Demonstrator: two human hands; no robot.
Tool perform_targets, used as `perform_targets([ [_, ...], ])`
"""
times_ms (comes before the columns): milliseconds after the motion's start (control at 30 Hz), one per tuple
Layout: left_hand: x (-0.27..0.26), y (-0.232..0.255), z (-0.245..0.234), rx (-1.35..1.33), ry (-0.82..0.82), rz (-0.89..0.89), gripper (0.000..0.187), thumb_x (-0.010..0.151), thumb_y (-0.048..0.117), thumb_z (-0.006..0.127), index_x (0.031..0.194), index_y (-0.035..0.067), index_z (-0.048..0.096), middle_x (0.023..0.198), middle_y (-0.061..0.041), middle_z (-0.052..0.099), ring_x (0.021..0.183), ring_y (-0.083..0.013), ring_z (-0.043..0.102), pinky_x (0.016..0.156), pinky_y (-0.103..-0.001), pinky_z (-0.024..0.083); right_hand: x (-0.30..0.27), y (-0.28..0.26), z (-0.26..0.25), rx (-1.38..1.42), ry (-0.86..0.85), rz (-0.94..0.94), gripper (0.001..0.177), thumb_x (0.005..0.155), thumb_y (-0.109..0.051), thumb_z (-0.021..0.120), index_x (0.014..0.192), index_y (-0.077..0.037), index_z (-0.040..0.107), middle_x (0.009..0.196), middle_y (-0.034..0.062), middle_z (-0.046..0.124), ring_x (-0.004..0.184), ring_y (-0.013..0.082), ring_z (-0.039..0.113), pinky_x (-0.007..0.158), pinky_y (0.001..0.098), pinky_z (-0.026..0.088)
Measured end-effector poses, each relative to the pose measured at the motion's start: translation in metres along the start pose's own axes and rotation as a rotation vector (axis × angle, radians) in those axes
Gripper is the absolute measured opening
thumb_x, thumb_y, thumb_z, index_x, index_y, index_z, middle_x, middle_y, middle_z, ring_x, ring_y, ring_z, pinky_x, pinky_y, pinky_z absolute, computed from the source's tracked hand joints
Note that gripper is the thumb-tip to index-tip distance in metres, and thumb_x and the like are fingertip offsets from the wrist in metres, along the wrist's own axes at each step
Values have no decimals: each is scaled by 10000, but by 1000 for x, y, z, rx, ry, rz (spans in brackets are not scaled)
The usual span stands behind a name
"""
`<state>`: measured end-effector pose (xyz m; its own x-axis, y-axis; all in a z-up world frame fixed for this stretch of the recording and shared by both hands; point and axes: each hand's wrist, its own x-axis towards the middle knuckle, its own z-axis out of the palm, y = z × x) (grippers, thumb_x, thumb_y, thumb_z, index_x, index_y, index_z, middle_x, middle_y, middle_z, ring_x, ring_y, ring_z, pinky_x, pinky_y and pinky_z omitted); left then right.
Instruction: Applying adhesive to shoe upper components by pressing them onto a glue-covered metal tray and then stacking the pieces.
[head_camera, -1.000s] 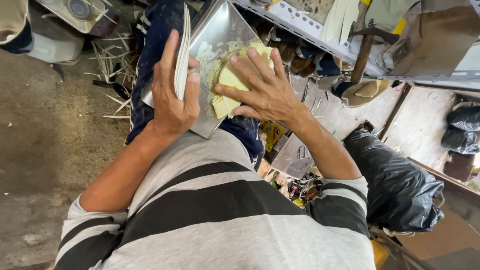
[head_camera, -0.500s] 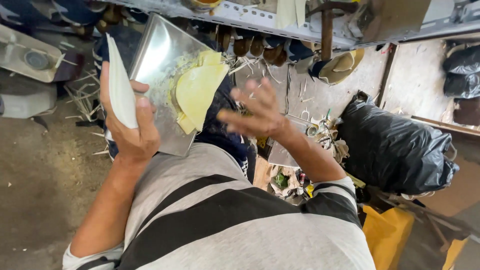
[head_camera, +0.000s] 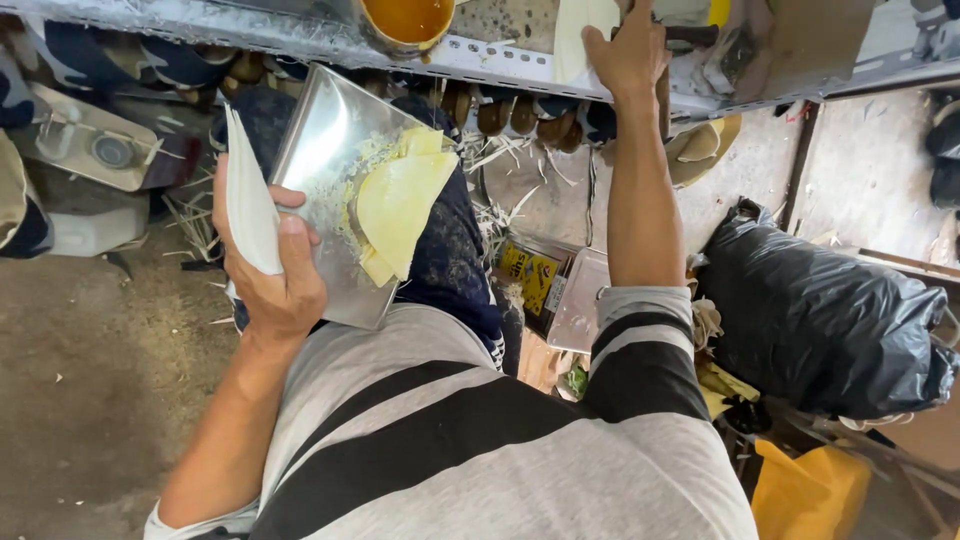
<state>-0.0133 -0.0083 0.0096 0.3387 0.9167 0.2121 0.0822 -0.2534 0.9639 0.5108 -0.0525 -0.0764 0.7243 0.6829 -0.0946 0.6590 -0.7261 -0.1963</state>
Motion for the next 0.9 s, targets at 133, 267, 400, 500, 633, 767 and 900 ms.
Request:
perform_targets([
  [133,2,0,1,14,-13,3,541,1185,265,425,1645,75,215,1147,-213,611,657,-203,571,668,-294,547,0,15,9,4,182,-59,480,840,-400,881,1018,-146,514,796,-7,587,753,299,623,847,579,442],
  [267,2,2,1,25,-12,-16,562,1187,330,417,1646,74,217,1136,-201,624,671,-203,582,690,-297,575,-30,-7,-12,407,271,-125,500,871,18,738,1242,-132,438,779,-53,541,680,98,536,745,328,589],
  [400,-3,-6,-2,-115,21,-26,591,1171,318,472,1642,74,212,1120,-197,611,693,-226,576,677,-317,585,-100,-38,-32,620,304,-306,972,1037,38,734,1698,-237,76,1031,-5,750,893,96,679,1002,279,676],
  [500,-7,-6,-4,-126,48,24,570,1120,214,517,1576,-6,254,1080,-196,617,678,-214,594,601,-294,607,-188,-101,-74,495,246,-496,1020,1101,139,671,1724,-321,8,1126,78,751,813,112,668,742,219,644],
  [633,-13,-4,1,-211,48,100,586,1130,184,533,1603,12,232,1047,-239,641,668,-231,597,802,-368,587,-262,-138,-84,259,274,-568,836,1152,79,649,1694,-96,36,1144,85,731,761,104,648,579,198,546],
  [767,-7,-20,3,-229,42,239,548,1094,109,526,1536,-50,243,1038,-231,619,638,-227,611,702,-372,560,-304,-185,-69,144,318,-650,670,1090,-51,658,1623,-14,252,1319,232,657,772,200,690,630,270,575],
  [900,-7,-31,-1,-243,46,342,595,1066,37,517,1565,-92,219,994,-224,622,645,-217,634,655,-379,575,-320,-239,-88,408,-34,-715,829,1060,-472,659,1669,-98,238,1238,188,717,792,232,764,656,369,616],
])
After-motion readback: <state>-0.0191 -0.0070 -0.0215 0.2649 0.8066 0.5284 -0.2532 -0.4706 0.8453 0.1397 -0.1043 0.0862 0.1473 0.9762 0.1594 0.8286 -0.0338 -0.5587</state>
